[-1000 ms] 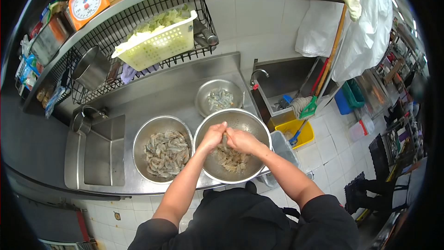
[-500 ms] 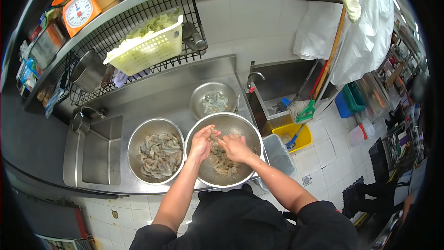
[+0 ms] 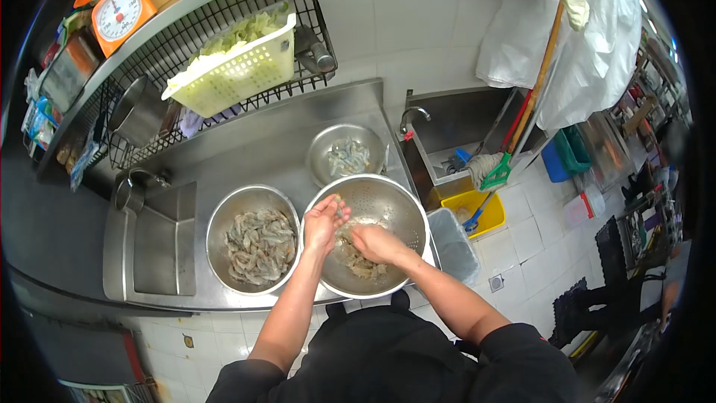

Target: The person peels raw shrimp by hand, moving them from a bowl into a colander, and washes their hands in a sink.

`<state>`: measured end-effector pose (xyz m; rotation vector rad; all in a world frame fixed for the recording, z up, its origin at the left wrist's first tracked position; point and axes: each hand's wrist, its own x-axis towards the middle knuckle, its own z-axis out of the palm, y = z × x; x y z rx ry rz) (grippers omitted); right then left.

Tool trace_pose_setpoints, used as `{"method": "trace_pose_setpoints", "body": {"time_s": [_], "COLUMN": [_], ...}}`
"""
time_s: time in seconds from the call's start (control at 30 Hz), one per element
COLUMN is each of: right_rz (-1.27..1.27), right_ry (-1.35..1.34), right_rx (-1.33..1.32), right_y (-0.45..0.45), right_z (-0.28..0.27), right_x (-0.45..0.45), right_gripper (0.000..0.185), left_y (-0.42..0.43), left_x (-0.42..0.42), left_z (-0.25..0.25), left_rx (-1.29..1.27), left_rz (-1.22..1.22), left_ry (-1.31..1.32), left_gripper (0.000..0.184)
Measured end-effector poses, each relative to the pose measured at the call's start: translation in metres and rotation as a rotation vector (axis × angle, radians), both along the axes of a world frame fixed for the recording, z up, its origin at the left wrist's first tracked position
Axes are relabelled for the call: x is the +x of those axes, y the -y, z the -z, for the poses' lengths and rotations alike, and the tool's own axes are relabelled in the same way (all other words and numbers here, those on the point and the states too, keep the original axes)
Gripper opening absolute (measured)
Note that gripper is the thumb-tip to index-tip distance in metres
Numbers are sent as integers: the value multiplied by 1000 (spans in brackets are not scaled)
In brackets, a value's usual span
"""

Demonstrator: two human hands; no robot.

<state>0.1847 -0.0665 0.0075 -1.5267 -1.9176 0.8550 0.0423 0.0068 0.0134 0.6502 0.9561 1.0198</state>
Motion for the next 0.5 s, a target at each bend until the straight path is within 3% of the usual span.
{"method": "trace_pose_setpoints", "body": {"time_s": [0.03,0.07,0.1,0.17,0.2,0.27,0.37,0.5], "right_rz": [-132,-65,-52,363,371,294,293,190], "right_ry": [238,395,397,-115,-114,-353,-188,-231], "right_rx": [-118,-34,-37,136,133,3,84,112], "right_y": [3,6,5,-4,-9,-18,-21,-21], "right_z": [-1,20,16,9,2,-12,-17,-21], "right_x": [9,14,12,7,5,2,-4,-6], "right_gripper": [25,24,24,22,22,18,16,13], "left_y": [-6,-11,-10,-3,2,8,14,8], "left_x": [-6,-13,-16,-15,-13,-9,-7,-18], "left_z": [3,9,7,7,5,8,-9,1], "left_rx": [6,40,72,90,140,234,275,282], "left_rz": [10,166,322,363,385,364,302,272], "left_ry": [4,-70,-145,-173,-217,-278,-422,-342], "left_gripper": [35,37,38,40,38,31,27,23]}}
